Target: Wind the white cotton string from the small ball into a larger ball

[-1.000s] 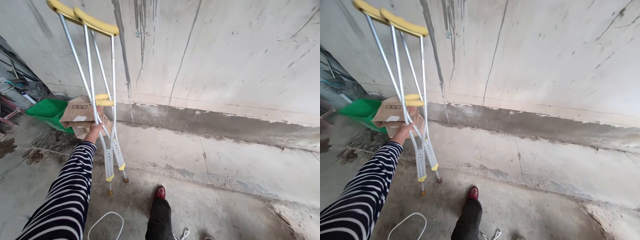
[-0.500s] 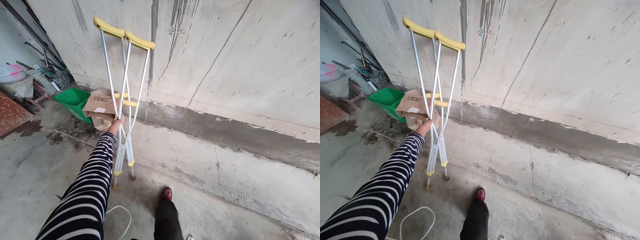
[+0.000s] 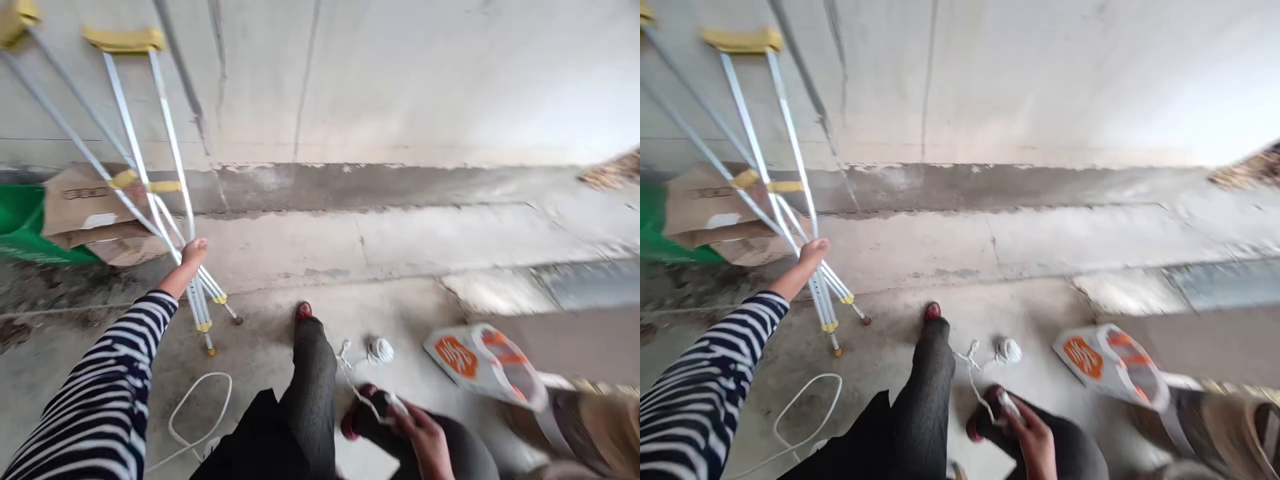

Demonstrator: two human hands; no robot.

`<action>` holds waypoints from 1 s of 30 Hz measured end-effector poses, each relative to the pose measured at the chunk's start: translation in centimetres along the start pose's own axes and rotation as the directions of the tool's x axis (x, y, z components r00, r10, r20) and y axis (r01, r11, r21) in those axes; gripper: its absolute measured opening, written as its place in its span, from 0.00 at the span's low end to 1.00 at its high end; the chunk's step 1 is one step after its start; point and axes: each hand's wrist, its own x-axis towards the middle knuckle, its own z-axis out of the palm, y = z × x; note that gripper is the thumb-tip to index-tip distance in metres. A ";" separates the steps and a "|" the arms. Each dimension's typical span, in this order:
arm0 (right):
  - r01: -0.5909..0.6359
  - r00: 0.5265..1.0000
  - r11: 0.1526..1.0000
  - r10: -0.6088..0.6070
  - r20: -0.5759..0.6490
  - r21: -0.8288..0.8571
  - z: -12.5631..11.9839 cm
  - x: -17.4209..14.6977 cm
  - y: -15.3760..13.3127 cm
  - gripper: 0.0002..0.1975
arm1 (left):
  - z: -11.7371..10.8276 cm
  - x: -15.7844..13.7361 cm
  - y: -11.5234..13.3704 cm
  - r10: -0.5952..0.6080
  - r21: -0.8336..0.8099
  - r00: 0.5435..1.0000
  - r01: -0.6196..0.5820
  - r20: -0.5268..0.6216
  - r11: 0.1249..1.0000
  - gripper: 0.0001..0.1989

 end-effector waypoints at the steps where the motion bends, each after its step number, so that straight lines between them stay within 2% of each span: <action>1: -0.018 0.999 0.998 0.020 -0.030 0.056 0.0 0.4 0.2 0.37 | 2.4 -2.9 0.6 0.029 0.003 0.994 -0.029 0.105 1.000 0.11; 2: 0.005 0.999 0.997 -0.002 -0.047 0.075 -0.1 0.7 0.1 0.37 | 4.9 -6.4 1.2 0.067 -0.005 0.973 -0.068 0.220 0.998 0.11; 3: 0.041 0.998 0.997 -0.037 -0.057 0.065 -0.2 0.8 -0.2 0.36 | 7.3 -10.3 1.8 0.119 -0.038 0.922 -0.113 0.368 0.993 0.12; 4: 0.105 0.993 0.993 -0.103 -0.050 0.050 -0.3 0.7 -0.9 0.35 | 9.4 -14.5 2.4 0.230 -0.139 0.793 -0.184 0.565 0.973 0.16; 5: 0.188 0.982 0.982 -0.187 -0.037 0.030 -0.4 0.4 -1.7 0.32 | 11.2 -18.7 2.9 0.348 -0.252 0.636 -0.240 0.689 0.937 0.20; 7: 0.353 0.936 0.935 -0.352 0.026 -0.032 -0.6 -0.9 -3.4 0.24 | 13.9 -26.7 3.8 0.506 -0.432 0.315 -0.275 0.803 0.859 0.26; 8: 0.454 0.891 0.889 -0.451 0.051 -0.066 -0.6 -1.7 -4.1 0.20 | 14.8 -30.0 4.3 0.525 -0.477 0.214 -0.237 0.824 0.846 0.30; 9: 0.547 0.837 0.829 -0.543 0.067 -0.114 -0.7 -2.5 -4.6 0.17 | 15.4 -32.8 4.7 0.505 -0.481 0.133 -0.174 0.853 0.859 0.33; 10: 0.618 0.785 0.769 -0.613 0.086 -0.162 -0.7 -3.3 -4.9 0.15 | 15.8 -35.1 5.0 0.464 -0.458 0.081 -0.086 0.882 0.885 0.35; 13: 0.707 0.698 0.647 -0.703 0.136 -0.285 -1.2 -4.9 -4.2 0.09 | 16.2 -39.3 5.4 0.293 -0.284 -0.017 0.199 0.956 0.938 0.39; 14: 0.722 0.680 0.619 -0.717 0.153 -0.308 -1.4 -5.1 -3.6 0.07 | 16.2 -40.1 5.3 0.249 -0.230 -0.037 0.268 0.968 0.936 0.39; 16: 0.753 0.642 0.570 -0.746 0.176 -0.328 -1.8 -5.2 -2.1 0.04 | 16.3 -41.4 5.3 0.193 -0.165 -0.053 0.332 0.980 0.929 0.40; 18: 0.771 0.614 0.536 -0.770 0.177 -0.345 -2.2 -5.0 -0.7 0.01 | 16.5 -42.6 5.3 0.165 -0.143 -0.037 0.344 0.986 0.928 0.39; 20: 0.767 0.611 0.524 -0.773 0.170 -0.372 -2.5 -4.6 0.3 0.01 | 17.1 -44.0 5.4 0.143 -0.129 -0.017 0.331 0.990 0.935 0.37; 22: 0.757 0.620 0.526 -0.766 0.170 -0.387 -2.8 -4.1 0.9 0.01 | 17.9 -45.3 5.6 0.113 -0.120 0.039 0.316 0.993 0.941 0.35; 24: 0.768 0.614 0.531 -0.769 0.177 -0.357 -3.3 -3.6 1.1 0.02 | 18.6 -46.4 5.8 0.063 -0.101 0.135 0.293 0.989 0.951 0.34; 26: 0.800 0.593 0.542 -0.781 0.198 -0.258 -4.4 -2.8 1.0 0.06 | 18.9 -47.1 5.8 0.019 -0.085 0.234 0.272 0.972 0.958 0.33; 28: 0.807 0.588 0.581 -0.775 0.233 -0.106 -6.5 -1.5 1.2 0.15 | 18.8 -47.4 5.7 0.004 -0.081 0.293 0.250 0.956 0.965 0.32; 29: 0.785 0.604 0.619 -0.753 0.261 -0.027 -7.9 -0.5 1.3 0.19 | 18.7 -47.3 5.7 0.002 -0.081 0.312 0.239 0.950 0.968 0.31; 30: 0.733 0.659 0.680 -0.713 0.238 0.009 -9.5 0.8 1.6 0.19 | 18.5 -47.2 5.7 -0.001 -0.077 0.326 0.226 0.945 0.971 0.31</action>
